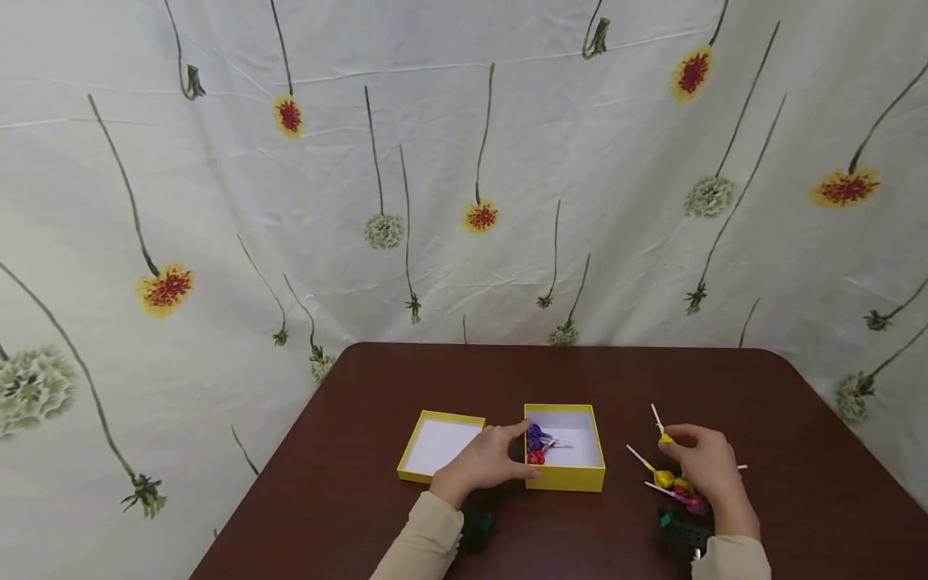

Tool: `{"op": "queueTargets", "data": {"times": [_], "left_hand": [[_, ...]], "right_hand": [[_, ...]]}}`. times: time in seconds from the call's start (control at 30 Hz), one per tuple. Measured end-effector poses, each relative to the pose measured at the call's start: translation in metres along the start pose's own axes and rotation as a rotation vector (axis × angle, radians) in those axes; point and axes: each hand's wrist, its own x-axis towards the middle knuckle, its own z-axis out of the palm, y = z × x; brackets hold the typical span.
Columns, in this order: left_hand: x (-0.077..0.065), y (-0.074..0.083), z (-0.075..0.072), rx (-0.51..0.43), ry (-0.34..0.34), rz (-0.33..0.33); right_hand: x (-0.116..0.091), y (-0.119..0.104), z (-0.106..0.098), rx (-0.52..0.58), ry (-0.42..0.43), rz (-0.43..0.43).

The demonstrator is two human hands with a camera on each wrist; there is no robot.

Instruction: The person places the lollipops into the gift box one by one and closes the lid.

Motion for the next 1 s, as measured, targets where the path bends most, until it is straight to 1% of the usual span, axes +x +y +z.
{"op": "queueTargets", "data": {"times": [0.1,0.23,0.33,0.43,0.53,0.8,0.9,1.0], "left_hand": [[0.0,0.001,-0.001,-0.003,-0.001,-0.002],[0.0,0.001,-0.001,-0.006,-0.003,-0.004],[0.0,0.0,0.0,-0.002,-0.005,-0.006],[0.0,0.0,0.001,0.004,-0.004,-0.004],[0.0,0.0,0.001,0.003,-0.003,-0.002],[0.0,0.002,-0.001,-0.002,-0.007,0.006],[0.0,0.002,-0.001,0.004,-0.008,0.005],[0.0,0.002,-0.002,0.009,-0.006,0.006]], "right_hand": [[0.002,-0.008,-0.002,0.044,0.042,-0.012],[0.003,-0.02,-0.004,0.076,0.089,0.001],[0.003,-0.029,-0.006,0.095,0.113,-0.021],[0.002,-0.037,-0.009,0.11,0.12,-0.079],[0.002,-0.047,-0.012,0.116,0.138,-0.101],[0.0,-0.076,-0.014,0.111,0.177,-0.111],[-0.001,-0.082,-0.012,0.102,0.187,-0.14],[0.0,-0.086,-0.009,0.098,0.195,-0.201]]}}
